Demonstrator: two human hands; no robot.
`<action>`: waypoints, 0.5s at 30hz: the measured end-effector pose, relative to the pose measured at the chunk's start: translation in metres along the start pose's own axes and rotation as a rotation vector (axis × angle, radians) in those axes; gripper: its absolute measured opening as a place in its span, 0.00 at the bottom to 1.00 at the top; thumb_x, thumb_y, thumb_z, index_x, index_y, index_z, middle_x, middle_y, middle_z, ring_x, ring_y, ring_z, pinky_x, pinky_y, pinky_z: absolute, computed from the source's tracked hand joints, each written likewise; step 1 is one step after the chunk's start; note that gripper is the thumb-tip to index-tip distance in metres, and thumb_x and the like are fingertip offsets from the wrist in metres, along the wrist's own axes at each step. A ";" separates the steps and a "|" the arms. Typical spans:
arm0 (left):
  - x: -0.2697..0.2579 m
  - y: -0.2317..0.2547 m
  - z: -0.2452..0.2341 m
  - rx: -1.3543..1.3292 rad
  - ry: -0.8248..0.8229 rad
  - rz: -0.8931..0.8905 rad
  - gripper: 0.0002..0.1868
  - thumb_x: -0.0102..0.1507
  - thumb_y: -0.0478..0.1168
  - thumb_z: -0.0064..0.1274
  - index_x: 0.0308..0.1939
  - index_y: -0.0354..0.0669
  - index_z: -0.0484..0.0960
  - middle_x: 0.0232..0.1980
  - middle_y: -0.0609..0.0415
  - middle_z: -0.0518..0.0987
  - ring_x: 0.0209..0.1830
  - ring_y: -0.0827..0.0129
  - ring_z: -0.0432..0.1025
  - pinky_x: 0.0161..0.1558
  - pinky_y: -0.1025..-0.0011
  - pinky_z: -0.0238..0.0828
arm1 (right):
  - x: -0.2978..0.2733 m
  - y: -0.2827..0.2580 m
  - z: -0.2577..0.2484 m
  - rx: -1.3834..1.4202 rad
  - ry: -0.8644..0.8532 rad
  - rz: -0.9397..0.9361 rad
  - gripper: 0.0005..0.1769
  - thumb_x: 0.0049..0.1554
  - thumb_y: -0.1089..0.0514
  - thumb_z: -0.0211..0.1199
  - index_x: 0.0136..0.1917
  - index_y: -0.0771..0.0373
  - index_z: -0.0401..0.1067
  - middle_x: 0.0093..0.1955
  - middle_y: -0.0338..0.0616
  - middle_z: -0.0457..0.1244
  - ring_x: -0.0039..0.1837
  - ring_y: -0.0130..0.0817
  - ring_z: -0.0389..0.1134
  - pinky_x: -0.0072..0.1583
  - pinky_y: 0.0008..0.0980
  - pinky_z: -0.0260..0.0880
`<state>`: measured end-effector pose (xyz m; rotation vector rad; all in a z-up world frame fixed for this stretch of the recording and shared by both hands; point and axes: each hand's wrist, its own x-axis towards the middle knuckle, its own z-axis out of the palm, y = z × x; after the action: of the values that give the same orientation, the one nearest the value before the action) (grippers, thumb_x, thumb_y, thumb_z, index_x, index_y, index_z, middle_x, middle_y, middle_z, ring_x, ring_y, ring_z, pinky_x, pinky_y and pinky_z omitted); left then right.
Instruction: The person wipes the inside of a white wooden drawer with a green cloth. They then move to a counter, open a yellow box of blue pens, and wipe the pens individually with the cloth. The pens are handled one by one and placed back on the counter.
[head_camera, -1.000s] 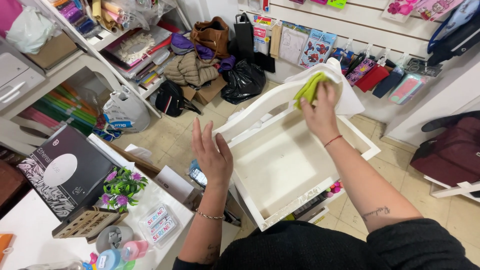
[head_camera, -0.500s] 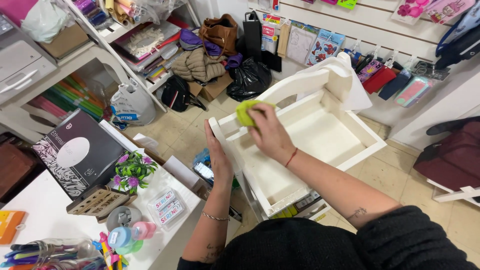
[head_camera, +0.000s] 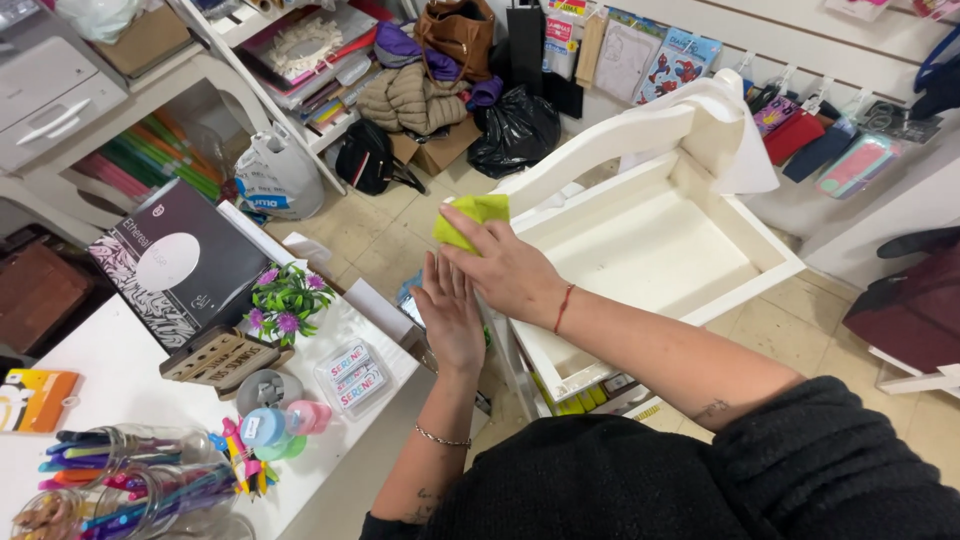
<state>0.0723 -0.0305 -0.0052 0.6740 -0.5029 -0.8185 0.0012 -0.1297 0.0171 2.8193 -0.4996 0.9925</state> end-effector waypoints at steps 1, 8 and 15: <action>-0.002 0.002 -0.004 0.004 0.008 0.000 0.44 0.72 0.67 0.17 0.81 0.40 0.41 0.82 0.39 0.45 0.82 0.47 0.41 0.80 0.55 0.36 | -0.009 -0.001 -0.006 0.008 -0.003 -0.002 0.25 0.62 0.55 0.53 0.73 0.48 0.65 0.82 0.50 0.47 0.64 0.53 0.63 0.66 0.44 0.65; -0.028 -0.008 -0.009 0.223 -0.021 -0.038 0.38 0.74 0.62 0.18 0.80 0.39 0.44 0.81 0.37 0.47 0.82 0.42 0.39 0.77 0.44 0.32 | -0.064 0.005 -0.041 0.267 -0.410 -0.175 0.21 0.54 0.61 0.54 0.60 0.54 0.75 0.70 0.39 0.62 0.59 0.45 0.65 0.60 0.40 0.67; -0.042 0.013 -0.007 0.563 -0.190 -0.051 0.36 0.75 0.60 0.21 0.78 0.39 0.52 0.80 0.33 0.49 0.82 0.40 0.39 0.76 0.43 0.39 | -0.037 -0.008 -0.146 0.682 -1.082 0.103 0.22 0.58 0.62 0.50 0.60 0.53 0.80 0.67 0.45 0.68 0.69 0.48 0.67 0.69 0.48 0.63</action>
<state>0.0580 0.0120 -0.0073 1.1348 -0.9084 -0.7964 -0.1089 -0.0813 0.1075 3.7827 -0.4147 -0.6250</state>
